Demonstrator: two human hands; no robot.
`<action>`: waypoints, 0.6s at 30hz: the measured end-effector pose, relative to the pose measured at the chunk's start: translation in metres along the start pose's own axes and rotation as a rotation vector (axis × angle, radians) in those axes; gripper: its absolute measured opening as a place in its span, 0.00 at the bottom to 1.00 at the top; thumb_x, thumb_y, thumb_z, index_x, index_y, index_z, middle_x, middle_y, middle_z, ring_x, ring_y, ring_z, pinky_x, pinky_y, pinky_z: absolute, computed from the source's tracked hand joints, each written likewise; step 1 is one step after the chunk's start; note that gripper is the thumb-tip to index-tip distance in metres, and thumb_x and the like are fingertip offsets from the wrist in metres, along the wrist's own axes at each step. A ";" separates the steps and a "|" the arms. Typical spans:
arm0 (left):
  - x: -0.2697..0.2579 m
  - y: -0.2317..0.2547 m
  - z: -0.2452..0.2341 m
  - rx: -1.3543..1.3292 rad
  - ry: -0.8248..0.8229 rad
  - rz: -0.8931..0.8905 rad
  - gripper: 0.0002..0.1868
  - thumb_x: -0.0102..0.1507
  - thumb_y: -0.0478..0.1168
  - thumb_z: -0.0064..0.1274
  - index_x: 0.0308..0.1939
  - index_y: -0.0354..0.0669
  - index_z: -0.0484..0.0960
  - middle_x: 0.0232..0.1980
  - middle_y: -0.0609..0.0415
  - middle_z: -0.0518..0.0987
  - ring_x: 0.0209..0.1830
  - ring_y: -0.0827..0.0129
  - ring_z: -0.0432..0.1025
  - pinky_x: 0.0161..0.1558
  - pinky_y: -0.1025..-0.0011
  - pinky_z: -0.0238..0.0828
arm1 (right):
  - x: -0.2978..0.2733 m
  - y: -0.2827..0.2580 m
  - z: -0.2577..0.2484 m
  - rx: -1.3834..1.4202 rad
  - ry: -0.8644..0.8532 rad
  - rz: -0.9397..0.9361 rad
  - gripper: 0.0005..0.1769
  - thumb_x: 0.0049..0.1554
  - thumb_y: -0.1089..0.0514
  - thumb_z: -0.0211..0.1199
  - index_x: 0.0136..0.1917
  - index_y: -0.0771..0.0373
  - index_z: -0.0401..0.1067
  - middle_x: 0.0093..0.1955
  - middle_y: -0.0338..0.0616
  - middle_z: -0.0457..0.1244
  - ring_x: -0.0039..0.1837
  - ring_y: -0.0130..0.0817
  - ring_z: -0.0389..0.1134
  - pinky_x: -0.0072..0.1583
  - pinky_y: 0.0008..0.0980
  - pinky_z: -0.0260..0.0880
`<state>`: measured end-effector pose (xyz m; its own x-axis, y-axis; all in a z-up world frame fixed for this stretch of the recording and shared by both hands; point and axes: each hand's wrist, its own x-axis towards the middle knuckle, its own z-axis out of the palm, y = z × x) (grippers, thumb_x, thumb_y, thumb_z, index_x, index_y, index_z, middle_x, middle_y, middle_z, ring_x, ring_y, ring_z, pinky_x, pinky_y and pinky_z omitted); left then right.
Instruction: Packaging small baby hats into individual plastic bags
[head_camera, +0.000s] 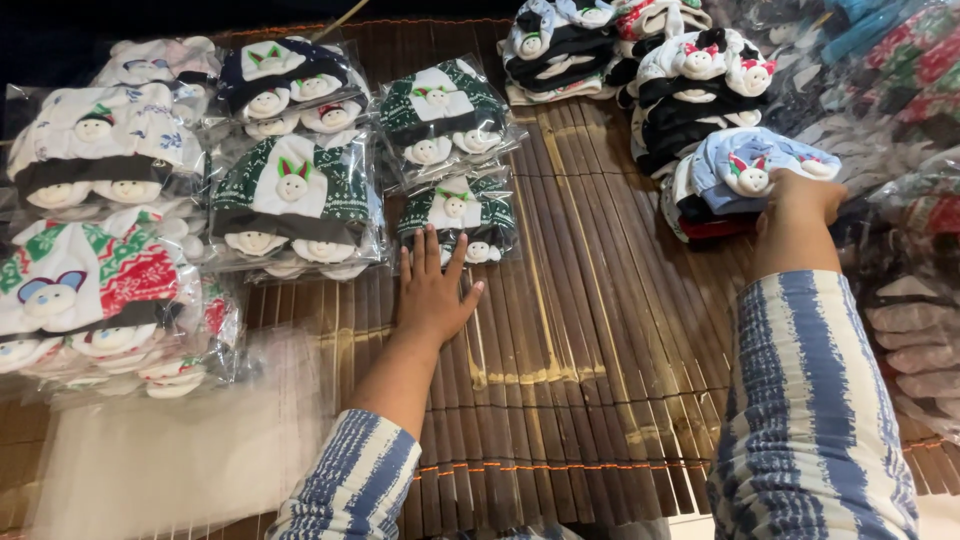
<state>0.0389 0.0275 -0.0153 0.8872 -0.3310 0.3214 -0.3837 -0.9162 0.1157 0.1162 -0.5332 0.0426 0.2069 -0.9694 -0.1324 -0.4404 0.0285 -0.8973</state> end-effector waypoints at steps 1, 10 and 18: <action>0.000 0.001 -0.004 0.000 -0.003 -0.003 0.44 0.65 0.63 0.43 0.81 0.53 0.51 0.82 0.31 0.39 0.82 0.40 0.33 0.75 0.42 0.28 | 0.000 -0.002 0.001 -0.004 -0.002 0.000 0.39 0.41 0.49 0.82 0.61 0.54 0.65 0.58 0.49 0.68 0.55 0.35 0.76 0.51 0.28 0.81; -0.001 0.002 -0.007 -0.005 -0.016 0.008 0.44 0.66 0.62 0.42 0.81 0.52 0.50 0.81 0.29 0.40 0.82 0.39 0.34 0.75 0.42 0.29 | -0.014 -0.015 -0.004 -0.018 0.021 -0.247 0.10 0.43 0.56 0.74 0.31 0.47 0.73 0.59 0.42 0.59 0.60 0.42 0.62 0.58 0.34 0.71; 0.003 0.004 -0.016 0.006 -0.121 -0.017 0.43 0.67 0.63 0.39 0.81 0.53 0.46 0.82 0.31 0.37 0.82 0.41 0.28 0.75 0.43 0.24 | 0.051 -0.010 0.042 0.058 -0.028 -0.089 0.45 0.44 0.46 0.86 0.62 0.61 0.59 0.58 0.48 0.68 0.57 0.30 0.78 0.54 0.24 0.83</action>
<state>0.0362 0.0269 0.0007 0.9183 -0.3396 0.2035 -0.3667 -0.9233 0.1141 0.1682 -0.5722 0.0273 0.2679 -0.9614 -0.0619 -0.3682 -0.0428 -0.9288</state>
